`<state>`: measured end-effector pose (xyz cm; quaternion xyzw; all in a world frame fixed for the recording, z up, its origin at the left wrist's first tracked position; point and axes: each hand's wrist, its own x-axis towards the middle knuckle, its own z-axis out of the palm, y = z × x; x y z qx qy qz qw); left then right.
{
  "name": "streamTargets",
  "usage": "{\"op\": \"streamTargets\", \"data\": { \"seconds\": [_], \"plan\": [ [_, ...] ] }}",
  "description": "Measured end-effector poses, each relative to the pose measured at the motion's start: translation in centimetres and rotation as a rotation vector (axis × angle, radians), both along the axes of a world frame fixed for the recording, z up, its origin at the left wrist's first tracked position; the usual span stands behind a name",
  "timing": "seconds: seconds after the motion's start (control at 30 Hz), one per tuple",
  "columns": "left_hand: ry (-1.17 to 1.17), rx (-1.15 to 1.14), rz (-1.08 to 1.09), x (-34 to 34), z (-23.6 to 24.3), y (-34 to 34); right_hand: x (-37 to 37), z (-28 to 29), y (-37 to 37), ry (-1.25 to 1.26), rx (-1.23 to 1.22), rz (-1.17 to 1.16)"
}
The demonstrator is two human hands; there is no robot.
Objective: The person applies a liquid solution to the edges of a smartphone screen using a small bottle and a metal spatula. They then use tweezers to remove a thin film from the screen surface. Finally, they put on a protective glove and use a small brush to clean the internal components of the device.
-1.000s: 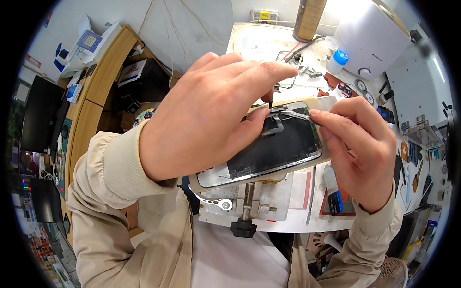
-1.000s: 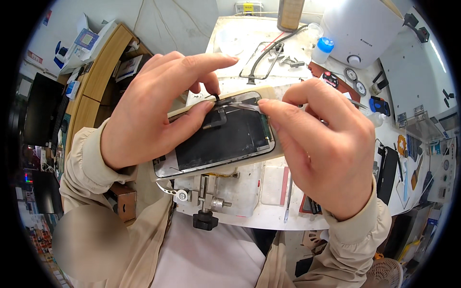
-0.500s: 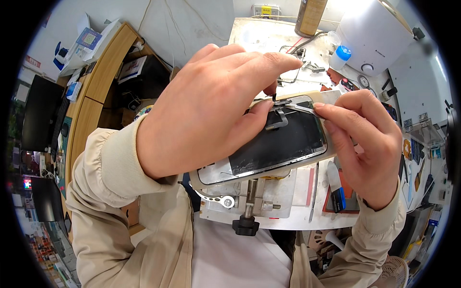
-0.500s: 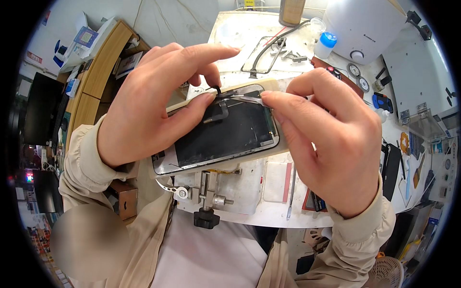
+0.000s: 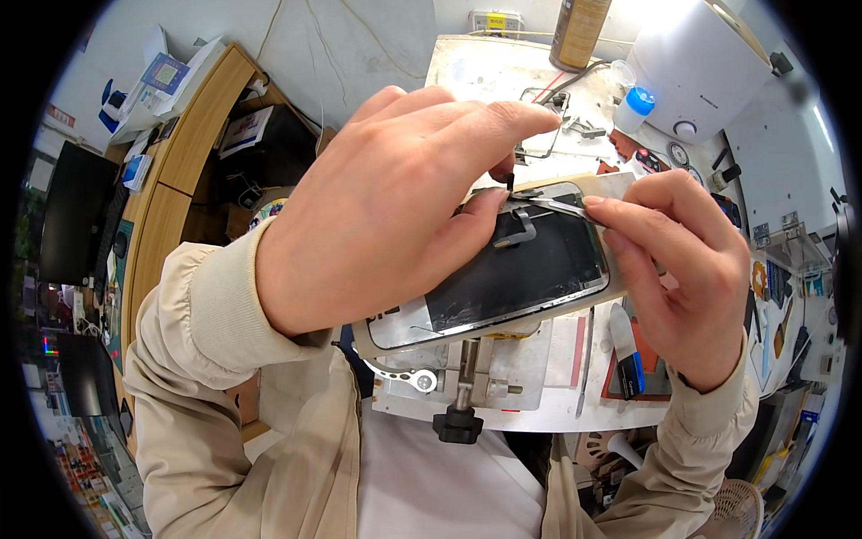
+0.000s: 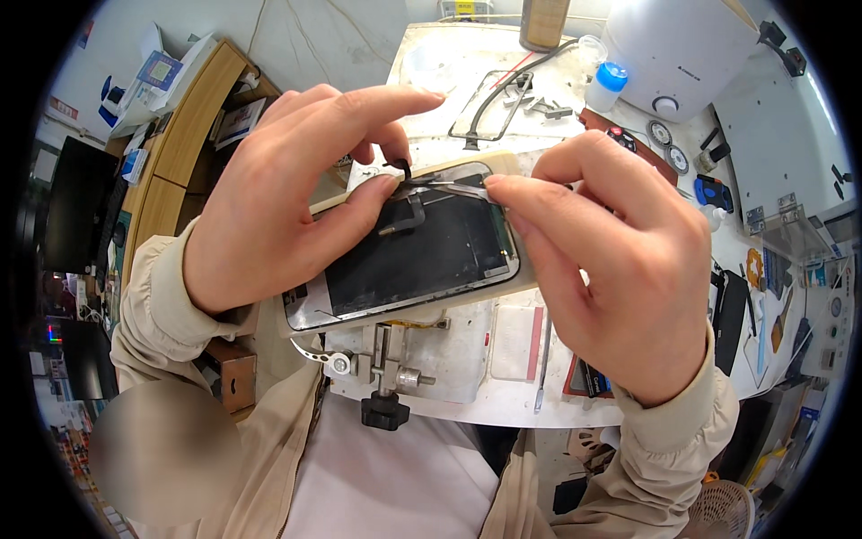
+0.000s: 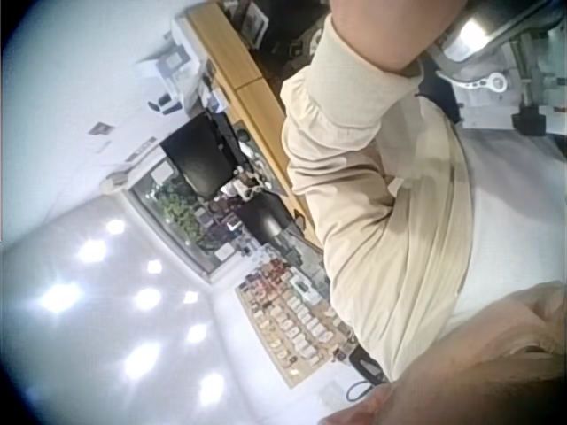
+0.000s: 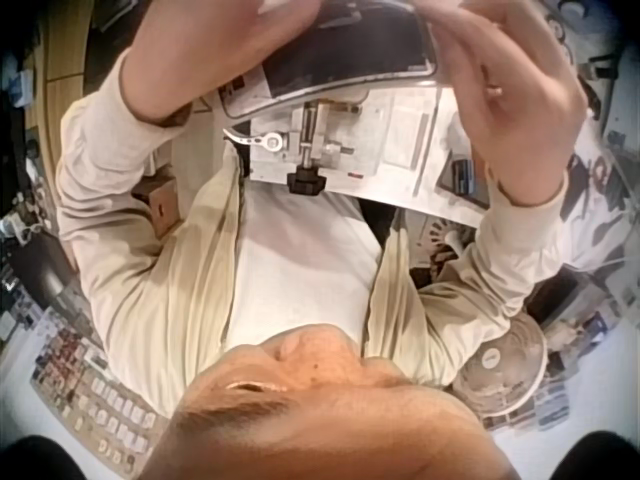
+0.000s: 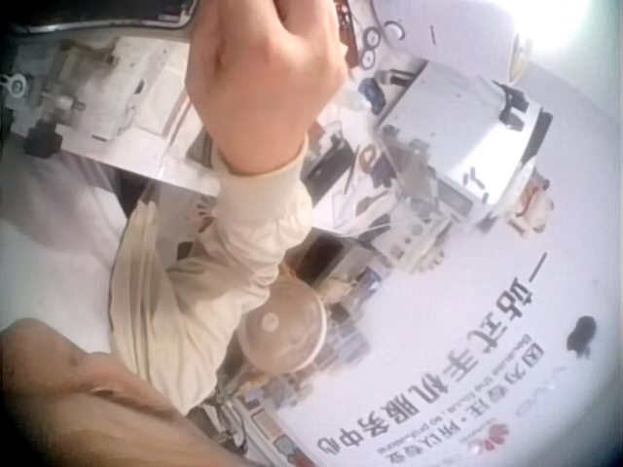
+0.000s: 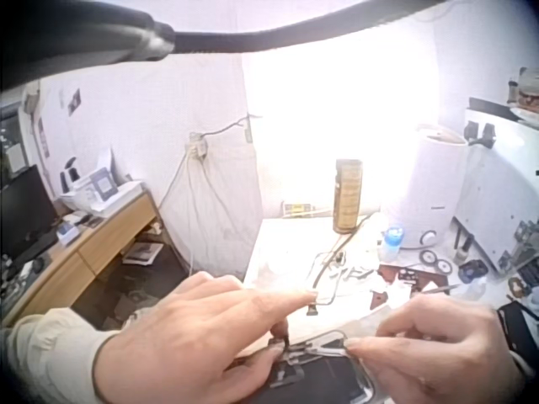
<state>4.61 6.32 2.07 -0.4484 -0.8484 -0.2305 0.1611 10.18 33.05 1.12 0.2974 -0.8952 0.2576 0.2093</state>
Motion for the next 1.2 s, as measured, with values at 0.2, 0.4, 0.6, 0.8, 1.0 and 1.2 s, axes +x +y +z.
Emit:
{"op": "streamTargets", "data": {
  "seconds": [0.2, 0.4, 0.6, 0.8, 1.0, 1.2],
  "plan": [
    [-0.010, 0.001, -0.003, 0.1, -0.1, -0.1, 0.0, 0.0, -0.2, 0.002, -0.007, 0.001],
    [-0.022, -0.001, -0.008, 0.3, 0.0, -0.1, 0.1, 0.0, -0.1, -0.015, -0.020, -0.003],
    [-0.011, 0.004, -0.017, 0.3, 0.1, 0.1, 0.0, 0.2, -0.1, -0.015, -0.010, 0.001],
    [0.008, 0.008, -0.004, 0.3, 0.2, 0.2, -0.1, -0.1, -0.2, 0.004, -0.011, 0.003],
    [-0.003, 0.024, -0.001, 0.3, 0.1, 0.2, 0.1, 0.2, -0.1, -0.013, -0.009, -0.005],
    [-0.035, 0.036, -0.001, 0.4, 0.3, -0.2, 1.7, 0.7, 1.4, 0.028, -0.121, -0.140]
  ]
}}
